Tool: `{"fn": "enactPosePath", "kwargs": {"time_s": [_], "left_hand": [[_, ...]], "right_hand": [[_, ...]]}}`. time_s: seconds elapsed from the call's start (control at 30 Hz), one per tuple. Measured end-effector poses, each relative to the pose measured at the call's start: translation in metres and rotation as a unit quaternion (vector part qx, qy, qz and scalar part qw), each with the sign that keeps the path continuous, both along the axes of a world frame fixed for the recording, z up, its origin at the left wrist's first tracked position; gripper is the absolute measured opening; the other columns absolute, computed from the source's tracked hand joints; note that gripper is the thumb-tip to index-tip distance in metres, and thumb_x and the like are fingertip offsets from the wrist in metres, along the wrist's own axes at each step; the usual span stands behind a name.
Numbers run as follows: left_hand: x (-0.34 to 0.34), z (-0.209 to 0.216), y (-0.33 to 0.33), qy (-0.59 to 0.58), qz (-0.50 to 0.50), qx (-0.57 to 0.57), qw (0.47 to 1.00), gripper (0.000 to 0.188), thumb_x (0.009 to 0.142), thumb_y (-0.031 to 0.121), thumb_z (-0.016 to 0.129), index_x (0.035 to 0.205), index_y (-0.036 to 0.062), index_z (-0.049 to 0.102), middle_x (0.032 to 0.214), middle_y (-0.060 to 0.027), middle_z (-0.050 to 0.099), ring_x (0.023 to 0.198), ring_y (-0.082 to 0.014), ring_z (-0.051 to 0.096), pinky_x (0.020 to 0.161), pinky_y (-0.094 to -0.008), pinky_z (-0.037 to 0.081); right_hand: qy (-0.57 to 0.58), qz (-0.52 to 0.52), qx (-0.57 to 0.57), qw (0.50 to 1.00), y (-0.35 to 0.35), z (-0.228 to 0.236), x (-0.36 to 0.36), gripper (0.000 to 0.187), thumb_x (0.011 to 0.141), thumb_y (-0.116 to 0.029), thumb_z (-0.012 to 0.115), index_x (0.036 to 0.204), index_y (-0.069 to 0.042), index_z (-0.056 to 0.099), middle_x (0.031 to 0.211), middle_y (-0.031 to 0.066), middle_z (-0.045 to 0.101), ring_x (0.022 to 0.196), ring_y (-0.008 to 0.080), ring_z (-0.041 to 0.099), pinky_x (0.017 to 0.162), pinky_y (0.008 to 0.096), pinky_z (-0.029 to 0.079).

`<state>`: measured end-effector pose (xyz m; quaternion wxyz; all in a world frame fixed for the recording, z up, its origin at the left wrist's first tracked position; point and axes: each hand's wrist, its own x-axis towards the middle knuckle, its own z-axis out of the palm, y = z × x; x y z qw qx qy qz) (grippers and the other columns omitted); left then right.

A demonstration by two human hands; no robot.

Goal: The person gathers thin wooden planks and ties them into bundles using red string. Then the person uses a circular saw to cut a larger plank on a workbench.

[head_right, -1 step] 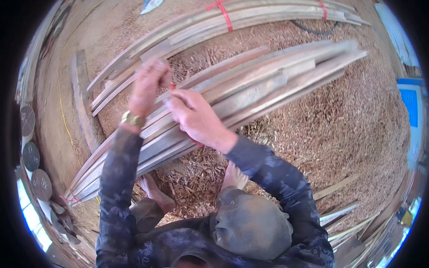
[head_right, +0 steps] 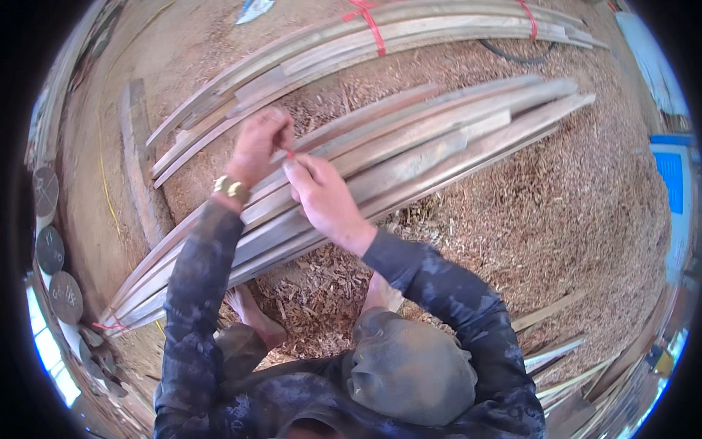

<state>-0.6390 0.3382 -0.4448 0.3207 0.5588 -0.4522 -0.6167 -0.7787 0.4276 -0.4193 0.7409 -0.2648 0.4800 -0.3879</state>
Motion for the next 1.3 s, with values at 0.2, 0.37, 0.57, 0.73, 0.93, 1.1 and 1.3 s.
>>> {"fn": "enactPosePath", "kwargs": {"time_s": [0.2,0.37,0.57,0.73,0.93,1.1,1.3], "left_hand": [[0.008,0.005,0.023,-0.078,-0.006,-0.198,0.977,0.026,0.099,0.021,0.058,0.08,0.0031,0.061,0.066,0.0002,0.055,0.059,-0.0062,0.045,0.056,-0.024,0.039],[-0.013,0.062,0.022,-0.052,-0.068,-0.446,0.891,0.023,0.091,0.015,0.06,0.076,-0.0019,0.059,0.064,-0.0163,0.054,0.057,-0.0214,0.052,0.055,-0.0378,0.043],[0.025,0.013,0.038,0.005,-0.067,-0.221,0.973,0.031,0.088,0.024,0.06,0.075,-0.0047,0.061,0.062,-0.0182,0.055,0.058,-0.0182,0.051,0.055,-0.0374,0.044],[0.003,0.021,0.078,0.021,0.087,-0.192,0.977,0.03,0.093,0.022,0.057,0.081,-0.0056,0.057,0.069,-0.0134,0.06,0.065,-0.014,0.052,0.057,-0.0353,0.046],[-0.003,0.07,0.134,0.383,0.031,-0.115,0.916,0.021,0.096,0.016,0.057,0.085,-0.0017,0.053,0.07,-0.0154,0.057,0.066,-0.0289,0.061,0.063,-0.0377,0.049],[0.005,0.071,0.132,0.07,-0.034,-0.242,0.967,0.014,0.094,0.012,0.059,0.088,-0.0002,0.058,0.076,-0.0147,0.061,0.071,-0.0335,0.065,0.065,-0.039,0.051],[0.004,0.041,0.107,-0.036,-0.077,-0.47,0.878,0.013,0.094,0.015,0.063,0.091,0.002,0.064,0.1,-0.0137,0.066,0.094,-0.029,0.064,0.083,-0.0371,0.052]], "right_hand": [[0.09,0.148,-0.256,0.951,0.074,0.0,-0.003,0.024,0.101,-0.019,0.05,0.082,-0.005,0.054,0.067,-0.0011,0.046,0.055,0.0072,0.04,0.05,0.0273,0.033],[-0.056,0.073,-0.154,0.984,0.062,0.063,-0.025,0.024,0.098,-0.017,0.053,0.079,-0.001,0.051,0.065,-0.001,0.042,0.054,0.0072,0.039,0.048,0.0256,0.031],[-0.133,0.12,-0.26,0.949,0.029,0.024,0.025,0.037,0.104,-0.03,0.052,0.077,-0.01,0.036,0.062,-0.0037,0.032,0.052,0.0061,0.028,0.048,0.0248,0.024],[-0.12,0.007,-0.136,0.983,0.037,-0.008,0.004,0.031,0.106,-0.03,0.046,0.08,-0.013,0.039,0.061,-0.0076,0.031,0.05,0.0038,0.026,0.047,0.0241,0.023],[-0.017,-0.074,-0.148,0.986,0.049,-0.013,-0.04,0.039,0.101,-0.034,0.05,0.126,-0.003,0.05,0.113,0.01,0.058,0.107,0.0212,0.059,0.094,0.0375,0.047],[0.121,0.125,-0.311,0.934,0.058,-0.027,-0.026,0.045,0.094,-0.027,0.061,0.129,-0.001,0.048,0.113,0.0111,0.061,0.103,0.019,0.06,0.093,0.0342,0.048],[0.221,0.068,-0.318,0.919,0.055,-0.015,-0.023,0.025,0.1,-0.022,0.053,0.1,0.001,0.064,0.084,0.0082,0.064,0.077,0.0187,0.062,0.071,0.0321,0.05]]}}
